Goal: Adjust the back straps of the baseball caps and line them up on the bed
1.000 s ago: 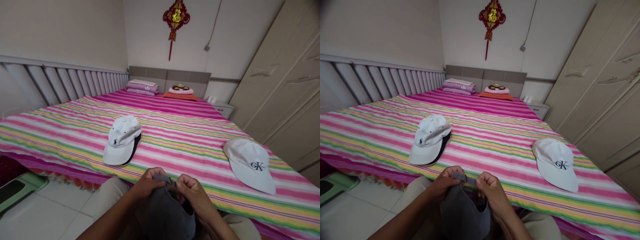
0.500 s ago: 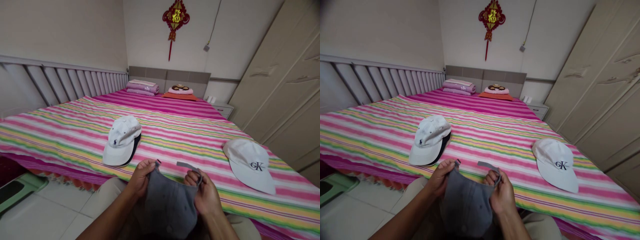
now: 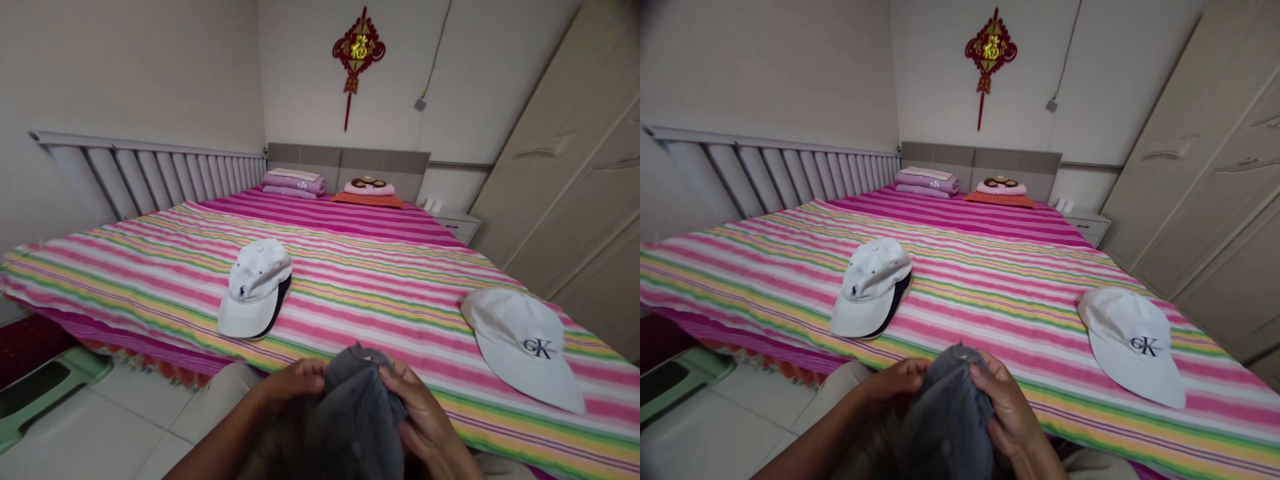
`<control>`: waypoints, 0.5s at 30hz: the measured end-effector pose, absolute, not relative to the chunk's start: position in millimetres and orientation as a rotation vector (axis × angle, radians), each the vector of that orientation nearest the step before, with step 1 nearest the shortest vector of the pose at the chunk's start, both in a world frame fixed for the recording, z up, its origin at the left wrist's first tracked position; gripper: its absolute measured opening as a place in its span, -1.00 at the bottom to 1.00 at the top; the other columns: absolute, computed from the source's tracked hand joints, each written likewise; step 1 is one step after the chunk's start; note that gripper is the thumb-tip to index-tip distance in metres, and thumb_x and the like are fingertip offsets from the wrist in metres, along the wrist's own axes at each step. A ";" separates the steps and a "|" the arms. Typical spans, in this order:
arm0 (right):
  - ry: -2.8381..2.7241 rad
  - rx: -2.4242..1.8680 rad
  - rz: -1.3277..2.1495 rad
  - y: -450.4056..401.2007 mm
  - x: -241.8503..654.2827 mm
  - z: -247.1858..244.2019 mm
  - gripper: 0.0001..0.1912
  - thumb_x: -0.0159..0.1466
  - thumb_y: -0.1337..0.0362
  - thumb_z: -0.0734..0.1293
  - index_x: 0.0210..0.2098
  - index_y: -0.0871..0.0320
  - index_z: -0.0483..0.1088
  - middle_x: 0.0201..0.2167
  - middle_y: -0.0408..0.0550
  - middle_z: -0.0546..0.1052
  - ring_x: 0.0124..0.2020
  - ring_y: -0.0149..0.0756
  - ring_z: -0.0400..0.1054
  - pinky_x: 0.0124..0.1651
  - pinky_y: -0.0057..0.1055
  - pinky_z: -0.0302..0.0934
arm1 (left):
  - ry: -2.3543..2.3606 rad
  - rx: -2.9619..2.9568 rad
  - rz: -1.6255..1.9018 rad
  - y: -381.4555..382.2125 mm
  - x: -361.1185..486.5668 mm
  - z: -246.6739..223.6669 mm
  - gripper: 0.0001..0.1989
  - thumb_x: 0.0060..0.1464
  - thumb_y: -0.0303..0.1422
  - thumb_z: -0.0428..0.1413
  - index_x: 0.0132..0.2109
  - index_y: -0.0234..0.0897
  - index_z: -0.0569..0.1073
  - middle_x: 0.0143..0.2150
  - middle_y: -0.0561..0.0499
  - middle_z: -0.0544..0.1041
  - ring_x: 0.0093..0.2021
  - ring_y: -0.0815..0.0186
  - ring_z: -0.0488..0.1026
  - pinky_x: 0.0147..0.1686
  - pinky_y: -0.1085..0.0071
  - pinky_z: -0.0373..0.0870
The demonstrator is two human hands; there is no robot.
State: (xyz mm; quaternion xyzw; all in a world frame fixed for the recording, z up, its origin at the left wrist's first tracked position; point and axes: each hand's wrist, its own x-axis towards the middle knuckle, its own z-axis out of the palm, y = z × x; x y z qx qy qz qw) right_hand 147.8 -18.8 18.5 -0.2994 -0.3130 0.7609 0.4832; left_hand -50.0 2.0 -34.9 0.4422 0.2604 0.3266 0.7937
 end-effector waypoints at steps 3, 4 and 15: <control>-0.597 -0.792 1.714 -7.5 156.4 19.1 -0.73 -0.14 0.30 0.47 -0.40 0.12 0.46 -0.51 -0.12 0.54 -0.51 -0.27 0.41 -0.39 -0.36 0.27 | 0.631 1.054 0.509 -9.5 -60.5 -62.1 -0.79 -0.24 -0.29 0.24 -0.37 -0.27 0.52 -0.41 0.04 0.53 -0.37 0.31 0.43 -0.26 0.39 0.28; -0.560 -0.815 1.677 -3.3 159.3 18.0 -0.74 -0.16 0.31 0.48 -0.42 0.12 0.46 -0.51 -0.14 0.55 -0.49 -0.28 0.41 -0.37 -0.37 0.28 | 0.630 1.038 0.536 -12.0 -63.3 -69.0 -0.79 -0.22 -0.28 0.23 -0.36 -0.26 0.52 -0.40 0.03 0.53 -0.34 0.29 0.44 -0.23 0.37 0.28; -0.562 -1.017 1.479 19.4 186.5 -6.9 -0.45 -0.09 0.12 0.44 -0.10 0.10 0.32 -0.09 0.01 0.46 -0.03 -0.12 0.30 -0.10 -0.24 0.21 | 0.685 1.024 1.354 73.7 -115.7 53.6 -0.81 -0.23 -0.39 0.25 -0.38 -0.38 0.47 -0.51 -0.01 0.52 -0.53 0.40 0.42 -0.48 0.54 0.34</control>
